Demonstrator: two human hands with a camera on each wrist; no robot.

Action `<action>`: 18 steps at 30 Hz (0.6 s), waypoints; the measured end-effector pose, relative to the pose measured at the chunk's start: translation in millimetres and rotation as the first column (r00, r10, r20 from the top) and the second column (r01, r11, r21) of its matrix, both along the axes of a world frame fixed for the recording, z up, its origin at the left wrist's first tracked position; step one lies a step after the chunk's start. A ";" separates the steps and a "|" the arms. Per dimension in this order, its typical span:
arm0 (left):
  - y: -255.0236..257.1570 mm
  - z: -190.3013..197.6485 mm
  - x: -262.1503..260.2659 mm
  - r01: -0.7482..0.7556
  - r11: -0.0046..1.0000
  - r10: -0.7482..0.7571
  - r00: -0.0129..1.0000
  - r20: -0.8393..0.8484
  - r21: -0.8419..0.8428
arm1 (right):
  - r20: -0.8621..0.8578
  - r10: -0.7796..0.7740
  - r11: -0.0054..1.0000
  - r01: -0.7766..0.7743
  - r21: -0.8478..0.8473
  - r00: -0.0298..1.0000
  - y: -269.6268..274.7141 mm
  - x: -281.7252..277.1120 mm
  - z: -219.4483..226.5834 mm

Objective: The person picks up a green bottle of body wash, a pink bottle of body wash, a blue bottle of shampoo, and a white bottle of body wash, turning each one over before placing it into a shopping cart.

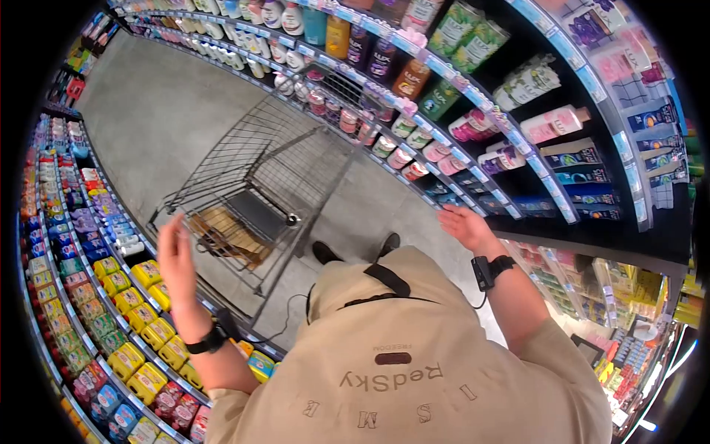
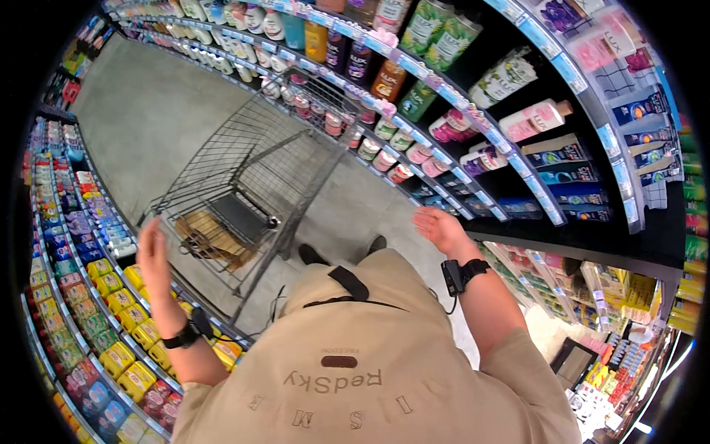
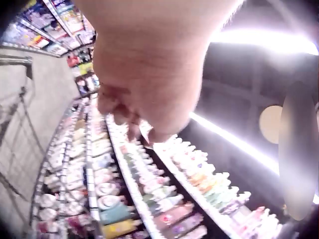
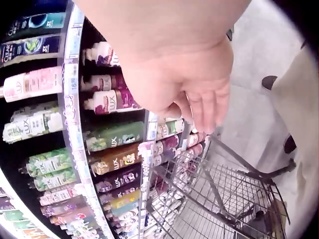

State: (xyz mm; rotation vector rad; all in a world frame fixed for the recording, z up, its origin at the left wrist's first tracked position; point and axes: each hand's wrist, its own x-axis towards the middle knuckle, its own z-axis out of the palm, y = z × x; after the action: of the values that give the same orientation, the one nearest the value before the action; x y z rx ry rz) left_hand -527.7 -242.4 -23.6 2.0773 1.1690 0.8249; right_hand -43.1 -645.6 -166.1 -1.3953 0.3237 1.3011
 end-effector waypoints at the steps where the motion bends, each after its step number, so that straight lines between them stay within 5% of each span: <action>1: -4.1 21.8 15.4 0.114 0.989 -0.129 0.977 0.172 0.095 | 0.005 -0.002 1.000 0.002 -0.005 1.000 -9.1 9.4 -1.8; 2: -15.0 53.8 30.3 0.212 0.977 -0.206 0.924 0.321 0.016 | 0.012 0.005 1.000 -0.005 -0.021 1.000 -17.8 18.5 -1.7; 4: -34.4 102.5 68.5 0.352 0.876 -0.464 0.801 0.379 0.328 | 0.008 -0.046 0.999 0.046 -0.002 0.999 -36.2 35.6 -1.9; 5: -53.3 125.1 89.8 0.373 0.840 -0.538 0.666 0.517 0.393 | 0.000 -0.082 0.997 0.082 -0.005 0.997 -45.6 43.3 -3.3; 6: -68.4 141.5 95.3 0.350 0.830 -0.551 0.634 0.543 0.435 | 0.006 -0.076 0.997 0.076 -0.017 0.997 -55.6 49.5 -4.2; 7: -70.5 149.8 73.0 0.525 0.804 -0.534 0.430 0.728 0.279 | -0.007 -0.104 0.995 0.104 0.005 0.995 -65.2 54.8 -4.4; 8: -73.2 166.5 79.7 0.589 0.699 -0.675 0.358 0.645 0.405 | -0.019 -0.136 0.990 0.136 0.031 0.991 -73.4 59.9 -3.1; 9: -94.2 184.2 105.4 0.521 0.666 -0.744 0.417 0.522 0.534 | -0.024 -0.154 0.988 0.154 0.018 0.988 -81.1 62.9 -0.8; 10: -89.3 202.2 83.5 0.619 0.595 -0.803 0.494 0.335 0.513 | -0.013 -0.160 0.987 0.161 0.021 0.987 -89.8 65.2 -0.1; 11: -90.2 260.0 145.5 0.927 0.082 -0.993 0.043 0.114 0.366 | -0.018 -0.171 0.985 0.171 0.009 0.985 -99.5 67.7 -1.6; 13: -112.4 265.9 167.9 0.817 0.242 -0.970 0.213 0.116 0.523 | -0.010 -0.204 0.979 0.204 -0.008 0.979 -113.7 70.7 2.4; 18: -136.9 249.4 197.3 0.738 0.304 -0.951 0.270 0.150 0.603 | -0.013 -0.272 0.962 0.272 0.030 0.962 -160.2 72.9 1.3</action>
State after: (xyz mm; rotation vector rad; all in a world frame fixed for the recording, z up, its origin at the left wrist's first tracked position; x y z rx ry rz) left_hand -330.4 -379.3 225.9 2.1571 -0.6091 0.9386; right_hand 29.7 -805.8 -164.8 -1.2692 0.4820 1.0812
